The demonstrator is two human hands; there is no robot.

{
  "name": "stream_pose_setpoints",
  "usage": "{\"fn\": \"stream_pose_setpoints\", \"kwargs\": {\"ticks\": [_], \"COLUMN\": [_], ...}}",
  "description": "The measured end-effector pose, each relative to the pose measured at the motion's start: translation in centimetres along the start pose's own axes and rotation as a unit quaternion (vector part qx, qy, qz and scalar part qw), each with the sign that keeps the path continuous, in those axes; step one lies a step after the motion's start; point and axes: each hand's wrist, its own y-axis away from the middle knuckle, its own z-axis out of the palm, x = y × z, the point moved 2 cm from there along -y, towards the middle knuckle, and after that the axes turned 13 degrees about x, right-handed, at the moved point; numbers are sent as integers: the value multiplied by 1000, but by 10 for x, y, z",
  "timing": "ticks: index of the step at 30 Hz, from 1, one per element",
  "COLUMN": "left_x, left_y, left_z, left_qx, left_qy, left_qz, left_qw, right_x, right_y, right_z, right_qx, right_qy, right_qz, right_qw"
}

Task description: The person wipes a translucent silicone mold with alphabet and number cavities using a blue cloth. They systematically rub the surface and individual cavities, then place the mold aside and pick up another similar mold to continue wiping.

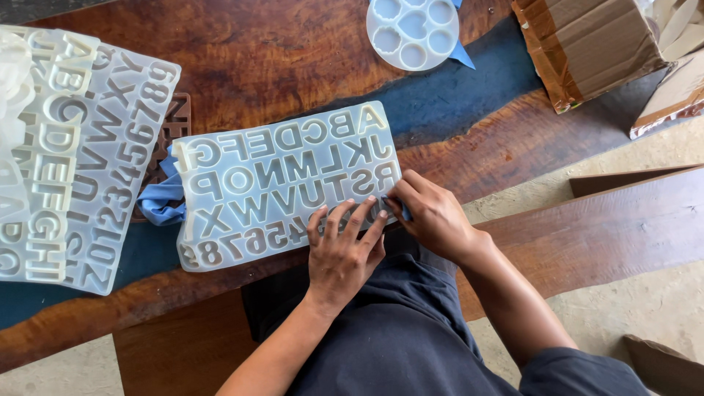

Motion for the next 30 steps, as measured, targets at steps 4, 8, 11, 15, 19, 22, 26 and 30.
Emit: {"fn": "stream_pose_setpoints", "kwargs": {"ticks": [4,8,11,15,19,22,26,30], "left_x": [0,2,1,1,1,0,-1,0], "left_y": [0,1,1,-1,1,3,7,7], "left_z": [0,3,3,-2,-1,0,1,1], "left_qx": [2,5,2,0,3,-10,-12,-15], "left_qy": [0,1,-2,-1,10,12,12,13], "left_qz": [-1,-7,-1,2,-4,-5,-4,-10], "left_qw": [1000,1000,1000,1000,1000,1000,1000,1000], "right_x": [1,-2,-7,-9,9,20,37,10], "right_y": [1,1,-10,-10,7,-5,-7,-15], "right_z": [2,-16,-12,1,9,2,-11,-24], "right_qx": [3,-40,-44,-1,47,22,-2,-10], "right_qy": [35,32,26,18,-39,-127,-183,-107], "right_qz": [-28,-48,-73,-59,43,105,224,53], "right_qw": [999,998,996,998,997,986,957,993]}}
